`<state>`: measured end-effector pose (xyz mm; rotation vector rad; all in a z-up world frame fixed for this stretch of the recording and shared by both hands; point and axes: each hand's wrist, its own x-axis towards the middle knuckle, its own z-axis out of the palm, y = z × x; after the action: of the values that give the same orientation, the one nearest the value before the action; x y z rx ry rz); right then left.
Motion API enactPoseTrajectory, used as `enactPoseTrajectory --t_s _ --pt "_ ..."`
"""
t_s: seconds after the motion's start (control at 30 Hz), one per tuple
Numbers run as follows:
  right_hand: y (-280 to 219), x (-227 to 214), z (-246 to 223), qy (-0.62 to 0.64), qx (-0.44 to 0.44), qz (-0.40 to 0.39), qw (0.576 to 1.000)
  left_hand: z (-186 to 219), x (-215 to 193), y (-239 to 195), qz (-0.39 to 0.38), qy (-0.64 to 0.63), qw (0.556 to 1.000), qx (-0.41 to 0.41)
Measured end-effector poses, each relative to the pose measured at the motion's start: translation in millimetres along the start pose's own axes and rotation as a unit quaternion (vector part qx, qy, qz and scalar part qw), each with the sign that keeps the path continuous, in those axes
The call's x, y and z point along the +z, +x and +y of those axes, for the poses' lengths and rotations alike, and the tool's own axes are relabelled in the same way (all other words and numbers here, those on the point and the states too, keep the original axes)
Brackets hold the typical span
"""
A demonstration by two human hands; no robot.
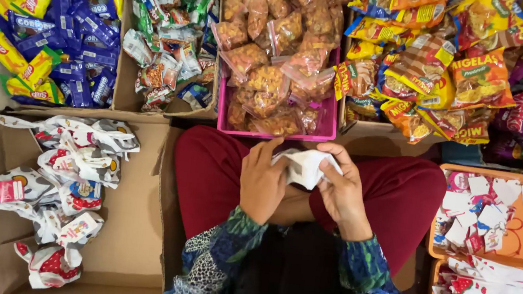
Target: Folding decorative paper sleeves and inserting snack packets into them
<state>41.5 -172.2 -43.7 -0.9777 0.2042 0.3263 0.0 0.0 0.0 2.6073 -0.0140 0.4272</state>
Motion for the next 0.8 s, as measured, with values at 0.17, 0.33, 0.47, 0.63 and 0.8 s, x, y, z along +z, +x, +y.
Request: enactPoseTrajectory --t_s 0.17,0.33,0.47,0.63,0.8 --pt "21 -33 -16 -0.209 -0.026 0.008 0.978 -24 5 -10 -0.07 0.027 0.994 -0.081" --pt "8 5 -64 -0.555 -0.139 0.014 0.82 -25 -14 -1 -0.158 0.04 0.973 -0.162" --pt "-20 61 -56 -0.633 -0.332 -0.007 0.7 -10 -26 14 -0.217 0.009 0.962 -0.168" --pt "28 41 13 -0.775 -0.33 -0.06 0.536 -29 -7 19 -0.24 -0.014 0.96 -0.146" --pt "65 65 -14 -0.522 -0.137 -0.275 0.796 -65 -16 25 -0.231 -0.024 0.955 -0.181"
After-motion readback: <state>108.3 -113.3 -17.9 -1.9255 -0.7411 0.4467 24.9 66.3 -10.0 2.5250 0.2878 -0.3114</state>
